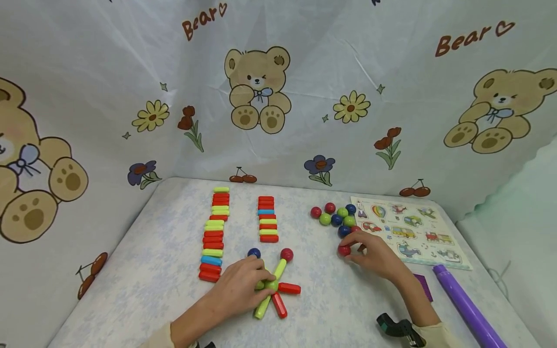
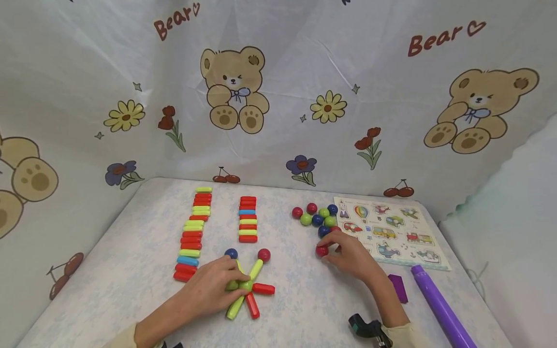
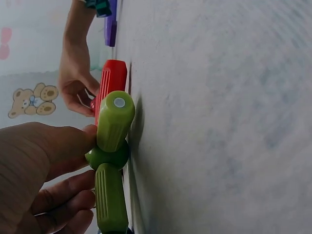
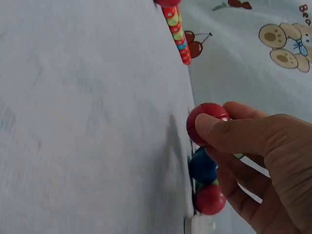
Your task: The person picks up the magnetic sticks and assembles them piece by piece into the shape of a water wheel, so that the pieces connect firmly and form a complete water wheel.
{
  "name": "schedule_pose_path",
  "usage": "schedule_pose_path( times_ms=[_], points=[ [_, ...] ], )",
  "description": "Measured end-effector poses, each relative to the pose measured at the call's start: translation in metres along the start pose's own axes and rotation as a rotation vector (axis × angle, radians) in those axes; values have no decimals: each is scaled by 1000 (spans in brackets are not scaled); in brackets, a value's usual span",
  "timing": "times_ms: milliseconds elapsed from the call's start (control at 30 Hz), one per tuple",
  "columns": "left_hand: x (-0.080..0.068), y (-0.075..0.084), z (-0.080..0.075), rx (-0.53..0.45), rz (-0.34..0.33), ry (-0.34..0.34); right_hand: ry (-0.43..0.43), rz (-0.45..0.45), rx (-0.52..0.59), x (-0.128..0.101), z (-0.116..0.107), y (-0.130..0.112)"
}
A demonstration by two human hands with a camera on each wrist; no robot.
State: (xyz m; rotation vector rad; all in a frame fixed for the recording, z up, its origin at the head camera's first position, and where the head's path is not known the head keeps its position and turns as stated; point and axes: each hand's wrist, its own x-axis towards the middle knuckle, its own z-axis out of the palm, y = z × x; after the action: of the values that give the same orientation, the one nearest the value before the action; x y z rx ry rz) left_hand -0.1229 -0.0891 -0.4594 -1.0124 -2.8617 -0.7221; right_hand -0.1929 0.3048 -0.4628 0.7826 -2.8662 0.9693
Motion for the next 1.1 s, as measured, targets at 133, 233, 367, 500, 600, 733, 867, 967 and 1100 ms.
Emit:
schedule_pose_path(
  times_ms=[133,233,367,500,600,733,867,967,1100],
  points=[
    [-2,2,2,15,5,35,-78,-78,81,8,7,-22],
    [-2,3,3,17,-3,51,-157,-133,129,14,15,-38],
    [-2,5,3,17,-20,53,-232,-170,143,20,24,-54],
    [-1,3,2,20,-10,45,-275,-165,159,24,33,-62],
    [0,1,1,7,15,26,-303,-166,184,24,40,-63],
    [0,-2,-1,-19,39,-2,-339,-172,215,24,49,-63],
    [0,-3,-3,-28,45,-5,-347,-179,231,24,54,-64],
    [0,-3,-3,-33,47,-3,-328,-183,231,24,55,-66],
    [-1,-3,-5,-27,56,-9,-300,-183,225,24,57,-65]
  ],
)
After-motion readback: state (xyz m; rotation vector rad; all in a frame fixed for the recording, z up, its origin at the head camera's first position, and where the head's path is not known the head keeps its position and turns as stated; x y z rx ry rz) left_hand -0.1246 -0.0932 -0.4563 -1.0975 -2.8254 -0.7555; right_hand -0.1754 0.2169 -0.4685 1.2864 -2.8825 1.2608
